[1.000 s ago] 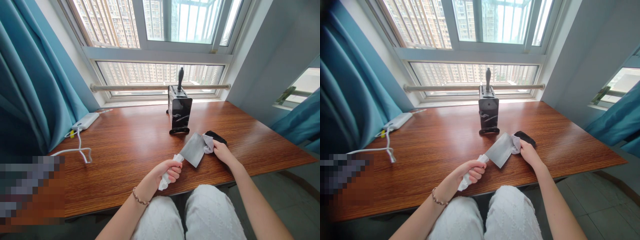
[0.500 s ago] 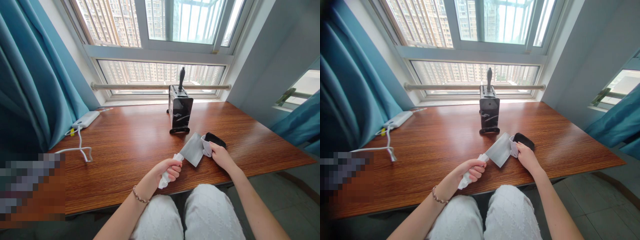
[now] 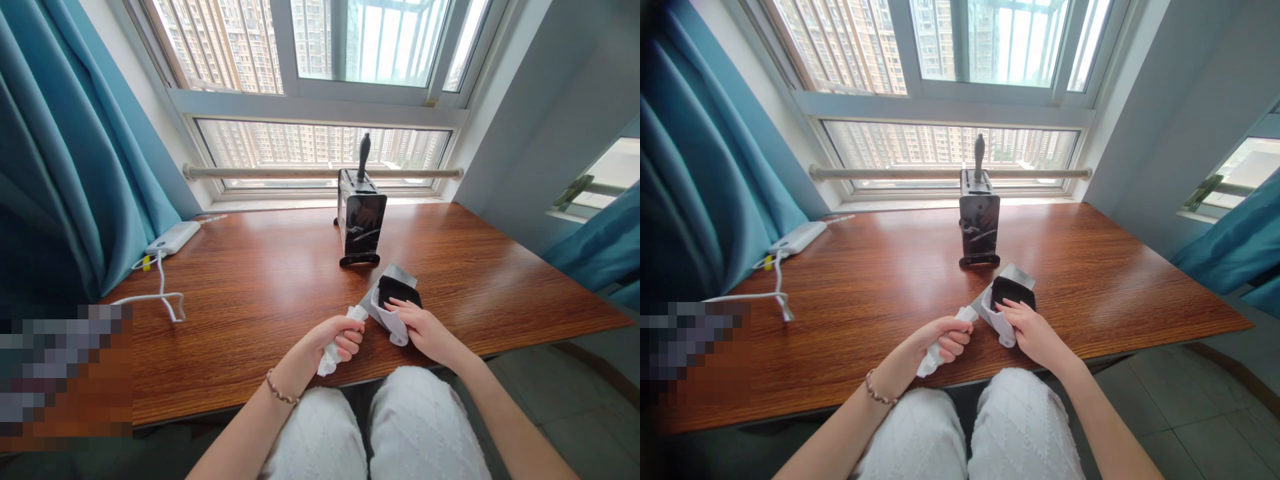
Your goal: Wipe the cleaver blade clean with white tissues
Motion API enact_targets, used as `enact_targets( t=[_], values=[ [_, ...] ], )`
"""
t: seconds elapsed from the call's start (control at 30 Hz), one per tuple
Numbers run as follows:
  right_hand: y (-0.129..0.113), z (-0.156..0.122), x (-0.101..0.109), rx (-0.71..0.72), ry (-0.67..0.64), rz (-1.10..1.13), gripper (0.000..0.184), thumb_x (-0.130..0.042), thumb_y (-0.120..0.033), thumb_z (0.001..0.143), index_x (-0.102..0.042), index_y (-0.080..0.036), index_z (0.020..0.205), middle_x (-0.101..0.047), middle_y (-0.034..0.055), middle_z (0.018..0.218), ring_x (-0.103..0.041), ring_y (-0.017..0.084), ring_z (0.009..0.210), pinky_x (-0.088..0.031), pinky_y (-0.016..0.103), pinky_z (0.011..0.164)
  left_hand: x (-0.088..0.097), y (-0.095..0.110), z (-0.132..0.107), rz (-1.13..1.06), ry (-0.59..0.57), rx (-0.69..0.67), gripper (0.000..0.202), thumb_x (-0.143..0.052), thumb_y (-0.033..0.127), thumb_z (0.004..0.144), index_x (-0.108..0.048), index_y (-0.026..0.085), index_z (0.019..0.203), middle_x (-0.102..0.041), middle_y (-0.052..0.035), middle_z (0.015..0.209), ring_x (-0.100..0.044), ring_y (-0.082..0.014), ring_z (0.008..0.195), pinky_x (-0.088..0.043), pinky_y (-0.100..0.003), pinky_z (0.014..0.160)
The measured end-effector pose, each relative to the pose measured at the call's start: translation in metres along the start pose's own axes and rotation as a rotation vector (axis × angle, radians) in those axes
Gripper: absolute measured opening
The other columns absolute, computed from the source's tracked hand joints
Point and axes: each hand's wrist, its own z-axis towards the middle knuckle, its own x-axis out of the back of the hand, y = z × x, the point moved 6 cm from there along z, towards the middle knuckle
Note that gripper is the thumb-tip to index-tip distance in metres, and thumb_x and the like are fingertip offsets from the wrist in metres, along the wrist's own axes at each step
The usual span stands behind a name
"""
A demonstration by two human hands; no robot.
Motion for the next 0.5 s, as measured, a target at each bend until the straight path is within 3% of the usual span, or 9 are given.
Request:
enact_targets(
  t=[0.23, 0.5],
  values=[
    [-0.014, 0.026, -0.001, 0.052, 0.01, -0.074, 0.051, -0.035, -0.002, 0.075, -0.053, -0.02, 0.119, -0.049, 0.0029, 0.127, -0.038, 0.018, 0.122, -0.032, 0.036, 0.102, 0.002, 0.0, 0.001, 0.003, 0.0, 0.006, 0.009, -0.046, 0.018, 0.081, -0.042, 0.012, 0.075, -0.018, 0.0083, 0.052, -0.02, -0.0002, 0.034, -0.015, -0.01, 0.033],
    [0.008, 0.053, -0.001, -0.011, -0.01, -0.231, 0.047, -0.038, -0.009, 0.078, -0.048, -0.017, 0.124, -0.049, 0.006, 0.127, -0.041, 0.019, 0.12, -0.032, 0.034, 0.102, 0.0, -0.001, -0.002, -0.111, -0.007, 0.035, 0.009, -0.046, 0.015, 0.08, -0.042, 0.011, 0.074, -0.021, 0.0087, 0.051, -0.024, 0.0007, 0.034, -0.016, -0.009, 0.033]
  ],
)
